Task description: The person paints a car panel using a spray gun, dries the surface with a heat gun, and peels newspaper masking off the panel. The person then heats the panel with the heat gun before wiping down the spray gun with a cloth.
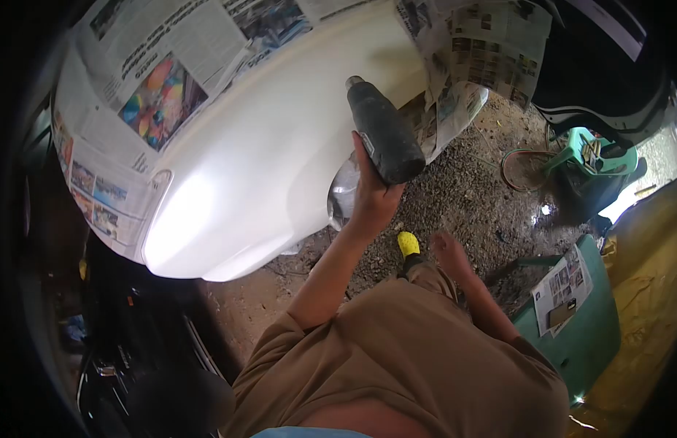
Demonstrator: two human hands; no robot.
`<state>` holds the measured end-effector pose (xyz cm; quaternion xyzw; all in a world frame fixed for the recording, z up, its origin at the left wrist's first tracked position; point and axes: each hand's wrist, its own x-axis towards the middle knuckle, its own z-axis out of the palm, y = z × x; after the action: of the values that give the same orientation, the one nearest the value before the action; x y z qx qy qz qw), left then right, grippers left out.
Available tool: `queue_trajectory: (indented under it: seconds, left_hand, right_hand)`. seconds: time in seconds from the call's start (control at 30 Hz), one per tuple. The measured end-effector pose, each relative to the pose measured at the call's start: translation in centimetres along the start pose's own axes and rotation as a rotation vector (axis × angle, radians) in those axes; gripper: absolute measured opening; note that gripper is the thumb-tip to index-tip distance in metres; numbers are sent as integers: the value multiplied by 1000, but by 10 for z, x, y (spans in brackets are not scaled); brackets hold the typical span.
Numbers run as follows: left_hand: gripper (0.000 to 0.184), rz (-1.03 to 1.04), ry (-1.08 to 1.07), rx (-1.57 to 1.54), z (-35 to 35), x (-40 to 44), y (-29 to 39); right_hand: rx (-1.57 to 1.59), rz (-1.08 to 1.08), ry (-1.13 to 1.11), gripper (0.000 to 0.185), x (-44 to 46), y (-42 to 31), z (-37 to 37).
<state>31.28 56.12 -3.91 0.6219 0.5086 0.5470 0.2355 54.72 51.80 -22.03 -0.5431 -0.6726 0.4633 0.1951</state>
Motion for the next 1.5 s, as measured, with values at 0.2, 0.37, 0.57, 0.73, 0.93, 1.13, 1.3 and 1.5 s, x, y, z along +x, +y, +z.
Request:
queue_trajectory:
  seconds: [0.2,0.37,0.57,0.73,0.93,1.13,1.3,1.5]
  left_hand:
    - [105,0,-74,-108,55,31,-4]
    - [102,54,-226,-198,66,46,-15]
    - [91,48,-281,-36,39,30,-5]
    - [67,-251,-325,-3,6,-94,-94]
    - [43,-1162,-448,217,-62,-372,-242]
    - [45,-1480,-314,278,-93,-522,-229]
    - [46,-1497,-225,239,-89,-554,-218]
    - [48,-1483,-173,208,-81,-569,-217]
  right_hand:
    - [434,-443,180,51,31,-165,-71]
    - [383,-543,196,53,87,-160,-88]
    - [687,-289,127,41,115,-181,-91]
    - [906,-276,395,25,135,-182,-69]
    - [930,-269,276,24,126,-187,-58]
    - [877,-240,212,24,112,-194,-49]
    - [1015,-255,441,21,145,-157,-53]
    - [994,-154,453,17,169,-102,-65]
